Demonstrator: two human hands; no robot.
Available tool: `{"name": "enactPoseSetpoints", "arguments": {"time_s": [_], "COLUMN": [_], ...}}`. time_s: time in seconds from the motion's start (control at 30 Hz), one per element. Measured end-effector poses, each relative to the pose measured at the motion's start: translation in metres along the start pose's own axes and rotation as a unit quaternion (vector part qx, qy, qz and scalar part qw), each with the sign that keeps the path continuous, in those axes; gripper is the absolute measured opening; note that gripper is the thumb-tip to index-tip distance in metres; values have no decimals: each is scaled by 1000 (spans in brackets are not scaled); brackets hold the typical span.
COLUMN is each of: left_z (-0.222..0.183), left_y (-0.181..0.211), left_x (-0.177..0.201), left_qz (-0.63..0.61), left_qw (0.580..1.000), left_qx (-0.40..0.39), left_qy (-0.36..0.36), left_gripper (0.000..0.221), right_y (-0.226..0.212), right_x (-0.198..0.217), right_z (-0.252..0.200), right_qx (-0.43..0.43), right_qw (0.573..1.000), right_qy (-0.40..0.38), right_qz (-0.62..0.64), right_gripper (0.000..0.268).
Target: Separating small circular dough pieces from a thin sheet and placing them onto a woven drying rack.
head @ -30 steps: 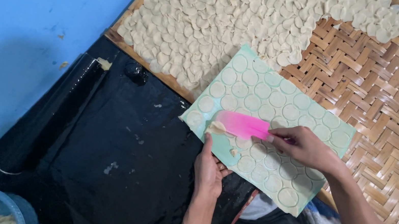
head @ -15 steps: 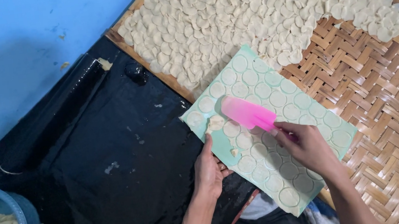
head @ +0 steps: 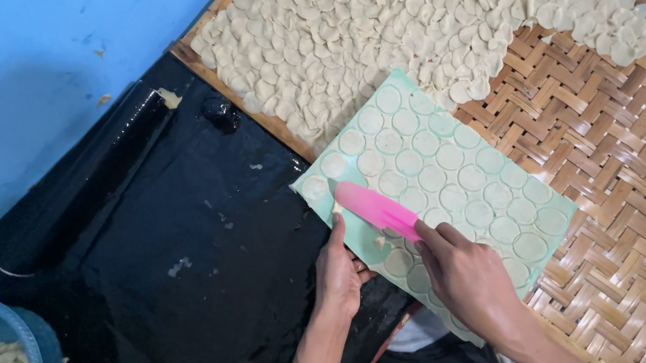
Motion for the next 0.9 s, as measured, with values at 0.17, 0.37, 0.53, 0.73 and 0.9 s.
{"name": "enactPoseSetpoints", "arguments": {"time_s": [0.17,0.37,0.53,0.73,0.9], "left_z": [-5,-13,-13,-14,-15], "left_y": [4,10,8,10,11], "left_x": [-8,-11,-10,-10,-11], "left_qz": [-5,-17,-23,-22,-18], "left_qw": [1000,1000,999,998,998], "left_qx": [-9,-17,-24,-47,-45], "left_qy": [-7,-7,-18,-29,-28], "left_gripper": [65,64,60,57,58], "right_y": [5,4,11,41,55], "right_x": [-15,-5,11,21,21], "right_z": [8,12,7,7,12], "right_qx": [6,39,21,-32,-63], "right_qw": [1000,996,990,992,996], "right_qy": [-13,-4,31,65,37], "right_qz": [16,77,138,105,55], "right_gripper": [36,32,30,32,34]}}
Point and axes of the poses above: each hand's wrist, its own z-axis towards the middle knuckle, its own x-axis out of the back of the hand, y = z × x, the point moved 10 cm from there along z, towards the middle knuckle, and after that the axes turned 9 degrees about -y, right-handed, at the moved point
